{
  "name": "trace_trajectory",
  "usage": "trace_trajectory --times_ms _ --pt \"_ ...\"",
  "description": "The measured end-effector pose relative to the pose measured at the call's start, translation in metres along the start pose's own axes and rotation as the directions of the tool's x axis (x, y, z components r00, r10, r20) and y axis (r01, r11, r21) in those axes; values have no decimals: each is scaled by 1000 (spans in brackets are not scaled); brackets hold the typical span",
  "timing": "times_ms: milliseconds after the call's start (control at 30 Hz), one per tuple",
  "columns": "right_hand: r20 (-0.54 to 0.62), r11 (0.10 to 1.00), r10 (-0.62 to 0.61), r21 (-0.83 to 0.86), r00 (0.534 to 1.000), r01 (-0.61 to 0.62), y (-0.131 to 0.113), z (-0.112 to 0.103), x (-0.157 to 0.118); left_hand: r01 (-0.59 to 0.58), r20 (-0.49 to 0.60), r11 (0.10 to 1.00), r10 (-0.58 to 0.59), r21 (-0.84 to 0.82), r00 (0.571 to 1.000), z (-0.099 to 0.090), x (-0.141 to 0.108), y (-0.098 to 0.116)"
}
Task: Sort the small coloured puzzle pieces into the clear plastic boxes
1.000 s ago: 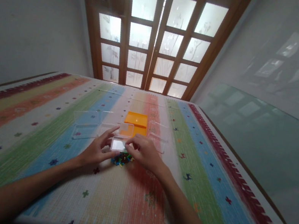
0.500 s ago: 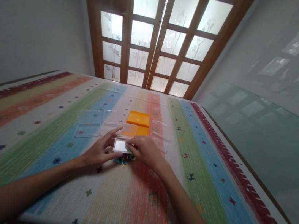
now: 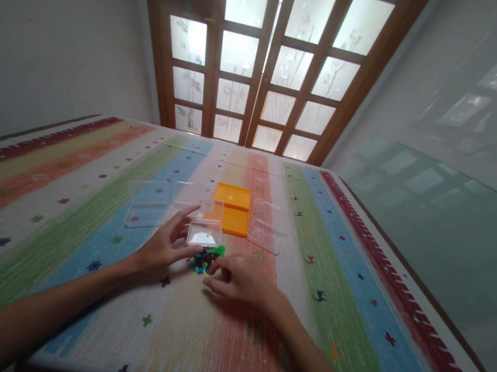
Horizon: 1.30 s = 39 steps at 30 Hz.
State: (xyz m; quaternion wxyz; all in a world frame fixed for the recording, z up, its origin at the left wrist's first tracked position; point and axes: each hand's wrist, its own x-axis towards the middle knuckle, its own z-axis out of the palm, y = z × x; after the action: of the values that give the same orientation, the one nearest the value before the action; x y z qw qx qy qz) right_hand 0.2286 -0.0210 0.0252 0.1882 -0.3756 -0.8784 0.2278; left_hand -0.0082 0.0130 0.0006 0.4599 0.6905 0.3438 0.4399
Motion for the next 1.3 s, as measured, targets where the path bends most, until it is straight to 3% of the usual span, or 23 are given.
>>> trace_trajectory --times_ms 233,500,567,667,800,933,1100,1300 --pt "0 951 74 -301 997 -71 -7 20 4 13 -34 1000 -12 8 999 0 2 4" --pt "19 954 119 -279 993 -109 3 20 1 -6 -46 1000 6 -1 999 -2 4 -1" --pt "31 975 121 -190 992 -113 5 17 0 -10 -45 1000 11 10 999 -2 5 -1" --pt "23 988 122 93 992 -124 7 8 -1 -10 -24 1000 10 6 1000 -2 4 0" --pt "-97 888 166 448 981 -106 3 -14 3 -14 -1 1000 14 8 1000 -1 3 3" --pt "-148 813 248 569 957 -122 -4 -31 14 -25 13 1000 25 13 1000 0 2 5" --pt "-143 850 314 484 938 -211 -4 -35 30 -19 52 1000 20 -12 998 2 0 9" --pt "-177 938 303 231 937 -259 -4 -27 43 3 65 999 0 -49 998 4 0 10"
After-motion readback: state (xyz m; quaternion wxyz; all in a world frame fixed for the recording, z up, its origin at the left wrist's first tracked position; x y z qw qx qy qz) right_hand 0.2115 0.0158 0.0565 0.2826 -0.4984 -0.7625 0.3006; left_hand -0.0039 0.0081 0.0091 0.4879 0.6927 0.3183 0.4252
